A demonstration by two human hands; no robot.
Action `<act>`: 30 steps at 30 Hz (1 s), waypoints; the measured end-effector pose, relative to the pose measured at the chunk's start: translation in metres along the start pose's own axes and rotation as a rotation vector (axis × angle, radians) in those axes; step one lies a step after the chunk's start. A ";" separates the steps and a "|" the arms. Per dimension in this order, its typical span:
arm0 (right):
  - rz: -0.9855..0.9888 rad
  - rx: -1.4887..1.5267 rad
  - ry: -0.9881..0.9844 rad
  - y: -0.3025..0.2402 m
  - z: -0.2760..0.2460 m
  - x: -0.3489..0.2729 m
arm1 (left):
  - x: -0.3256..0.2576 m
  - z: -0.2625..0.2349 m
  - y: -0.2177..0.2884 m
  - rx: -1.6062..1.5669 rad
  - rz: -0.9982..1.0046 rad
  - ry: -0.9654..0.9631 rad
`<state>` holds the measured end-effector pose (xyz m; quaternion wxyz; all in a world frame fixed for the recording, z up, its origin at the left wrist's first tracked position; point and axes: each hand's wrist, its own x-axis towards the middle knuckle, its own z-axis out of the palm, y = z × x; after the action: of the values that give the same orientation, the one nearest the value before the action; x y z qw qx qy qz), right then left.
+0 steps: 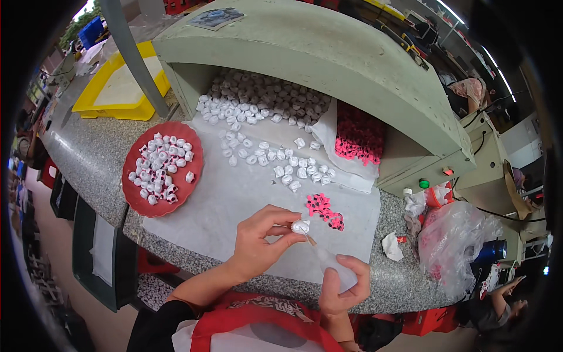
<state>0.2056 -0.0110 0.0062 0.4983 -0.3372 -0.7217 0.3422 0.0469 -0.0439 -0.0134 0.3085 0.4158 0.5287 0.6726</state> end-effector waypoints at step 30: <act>-0.392 -0.080 -0.049 0.002 0.015 0.010 | -0.004 0.003 0.005 0.225 0.146 0.109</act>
<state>0.1886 -0.0043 0.0055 0.5239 -0.2015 -0.7984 0.2178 0.0517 -0.0475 -0.0098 0.1810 0.4479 0.5850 0.6514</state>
